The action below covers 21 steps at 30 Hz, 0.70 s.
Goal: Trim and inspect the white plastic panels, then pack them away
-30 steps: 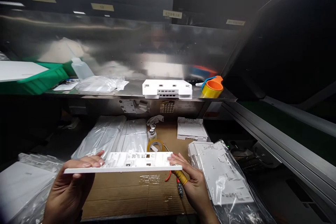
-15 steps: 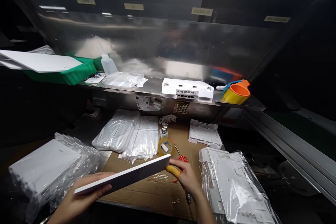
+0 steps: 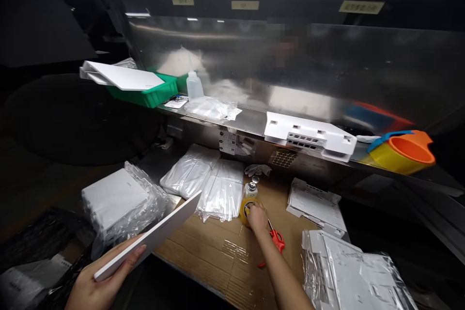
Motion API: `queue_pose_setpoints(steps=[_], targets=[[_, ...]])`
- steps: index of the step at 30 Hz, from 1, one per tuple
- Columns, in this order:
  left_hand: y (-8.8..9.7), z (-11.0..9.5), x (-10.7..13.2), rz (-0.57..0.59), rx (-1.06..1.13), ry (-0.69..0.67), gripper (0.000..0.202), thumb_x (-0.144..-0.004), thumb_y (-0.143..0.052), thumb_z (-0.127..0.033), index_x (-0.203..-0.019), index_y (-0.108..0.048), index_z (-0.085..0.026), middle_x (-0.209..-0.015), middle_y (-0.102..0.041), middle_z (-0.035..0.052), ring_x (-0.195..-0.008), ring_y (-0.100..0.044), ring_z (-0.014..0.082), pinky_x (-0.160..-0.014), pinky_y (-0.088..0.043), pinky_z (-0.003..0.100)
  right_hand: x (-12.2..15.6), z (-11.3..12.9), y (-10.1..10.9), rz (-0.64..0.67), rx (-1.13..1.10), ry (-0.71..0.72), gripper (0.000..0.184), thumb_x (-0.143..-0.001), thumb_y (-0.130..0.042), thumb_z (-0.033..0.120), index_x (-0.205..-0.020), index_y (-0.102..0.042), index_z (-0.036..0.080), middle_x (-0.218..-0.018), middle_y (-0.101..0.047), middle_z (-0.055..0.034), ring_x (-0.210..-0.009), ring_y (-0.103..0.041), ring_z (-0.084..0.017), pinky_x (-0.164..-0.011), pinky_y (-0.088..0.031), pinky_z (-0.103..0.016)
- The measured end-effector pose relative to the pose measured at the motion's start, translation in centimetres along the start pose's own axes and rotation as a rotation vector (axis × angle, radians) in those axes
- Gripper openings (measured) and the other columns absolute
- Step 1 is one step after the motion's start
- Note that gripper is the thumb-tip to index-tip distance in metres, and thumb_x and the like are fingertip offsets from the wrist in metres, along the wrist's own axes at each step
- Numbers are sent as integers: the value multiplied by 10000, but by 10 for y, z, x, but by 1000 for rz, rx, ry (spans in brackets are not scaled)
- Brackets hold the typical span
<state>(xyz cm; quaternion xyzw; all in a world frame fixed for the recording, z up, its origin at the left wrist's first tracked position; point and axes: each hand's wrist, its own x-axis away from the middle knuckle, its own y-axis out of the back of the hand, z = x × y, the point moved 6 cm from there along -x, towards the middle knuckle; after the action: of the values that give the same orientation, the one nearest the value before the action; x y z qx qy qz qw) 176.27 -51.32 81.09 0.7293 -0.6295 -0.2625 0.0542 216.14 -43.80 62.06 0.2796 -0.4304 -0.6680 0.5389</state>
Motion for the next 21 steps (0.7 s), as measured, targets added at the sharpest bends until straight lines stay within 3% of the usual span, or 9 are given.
queue_pose_setpoints(steps=[5, 9, 21], targets=[[-5, -3, 2, -17, -29, -84, 190, -850, -756, -293, -1033, -806, -295, -1002, -822, -13, -895, -789, 207, -829, -607, 191, -22, -15, 26, -81, 113, -47, 328, -1009, -594, 317, -1312, -589, 191, -1232, -658, -82, -986, -681, -201, -853, -594, -410], [-15, -6, -2, -13, -41, -141, 204, -870, -742, -255, -1063, -793, -298, -1031, -818, -16, -918, -785, 185, -856, -599, 177, -53, -7, 44, -122, 231, -9, 325, -1000, -605, 296, -1306, -592, 186, -1285, -634, -92, -1106, -650, -230, -945, -560, -449], [-35, -36, -6, -67, -35, -266, 320, -892, -700, -114, -1173, -742, -261, -1093, -796, 23, -974, -765, 179, -906, -611, 231, -82, 30, 48, 39, 490, 150, 240, -979, -641, 342, -1134, -665, 161, -1194, -668, -86, -1067, -655, -217, -911, -566, -418]])
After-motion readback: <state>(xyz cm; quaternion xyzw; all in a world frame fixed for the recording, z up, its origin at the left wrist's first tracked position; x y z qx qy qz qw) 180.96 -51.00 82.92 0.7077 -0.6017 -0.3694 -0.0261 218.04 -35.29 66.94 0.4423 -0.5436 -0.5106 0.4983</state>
